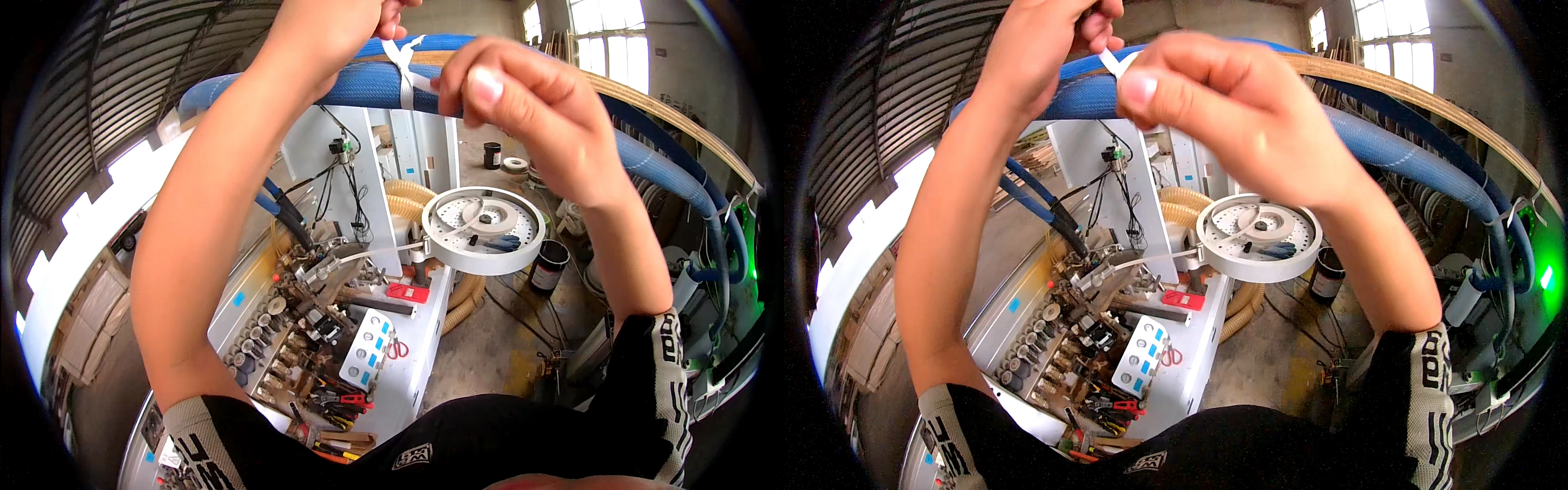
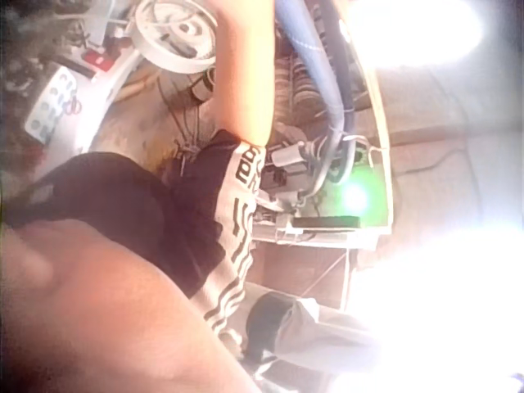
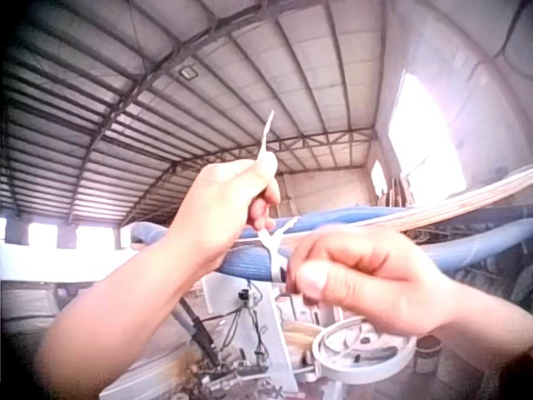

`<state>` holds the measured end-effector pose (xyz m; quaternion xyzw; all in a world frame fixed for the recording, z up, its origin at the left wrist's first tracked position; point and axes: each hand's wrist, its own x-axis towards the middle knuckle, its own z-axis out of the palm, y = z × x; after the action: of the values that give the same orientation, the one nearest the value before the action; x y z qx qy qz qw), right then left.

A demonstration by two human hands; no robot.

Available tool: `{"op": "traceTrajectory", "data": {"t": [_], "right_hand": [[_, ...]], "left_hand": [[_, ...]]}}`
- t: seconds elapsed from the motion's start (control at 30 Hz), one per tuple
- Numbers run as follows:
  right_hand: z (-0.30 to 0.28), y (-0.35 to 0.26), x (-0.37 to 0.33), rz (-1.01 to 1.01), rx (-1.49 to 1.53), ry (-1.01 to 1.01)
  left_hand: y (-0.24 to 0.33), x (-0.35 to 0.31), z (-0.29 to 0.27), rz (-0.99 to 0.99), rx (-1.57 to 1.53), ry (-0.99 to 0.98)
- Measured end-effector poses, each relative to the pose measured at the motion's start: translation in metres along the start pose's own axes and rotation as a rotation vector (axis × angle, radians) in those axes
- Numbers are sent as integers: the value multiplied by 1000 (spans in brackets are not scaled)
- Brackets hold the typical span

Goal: The person removes a component from an edge-banding machine, cleans it, and secures it back onto the machine using a white plastic strap.

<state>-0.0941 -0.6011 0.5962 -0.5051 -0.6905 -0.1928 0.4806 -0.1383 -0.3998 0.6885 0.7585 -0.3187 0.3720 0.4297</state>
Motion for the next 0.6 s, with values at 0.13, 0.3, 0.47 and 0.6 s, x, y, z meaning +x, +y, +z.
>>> {"op": "traceTrajectory", "data": {"t": [0.13,0.3,0.47,0.6], "right_hand": [[-10,-15,26,-195,-244,136],[-16,-25,61,-244,-492,144],[-33,-53,71,65,-555,205],[-38,-30,64,197,-571,113]], "left_hand": [[16,-17,1,210,384,-241],[48,-28,-17,82,606,-617],[75,-13,-5,-48,787,-532],[42,-13,-25,6,729,-500]]}}
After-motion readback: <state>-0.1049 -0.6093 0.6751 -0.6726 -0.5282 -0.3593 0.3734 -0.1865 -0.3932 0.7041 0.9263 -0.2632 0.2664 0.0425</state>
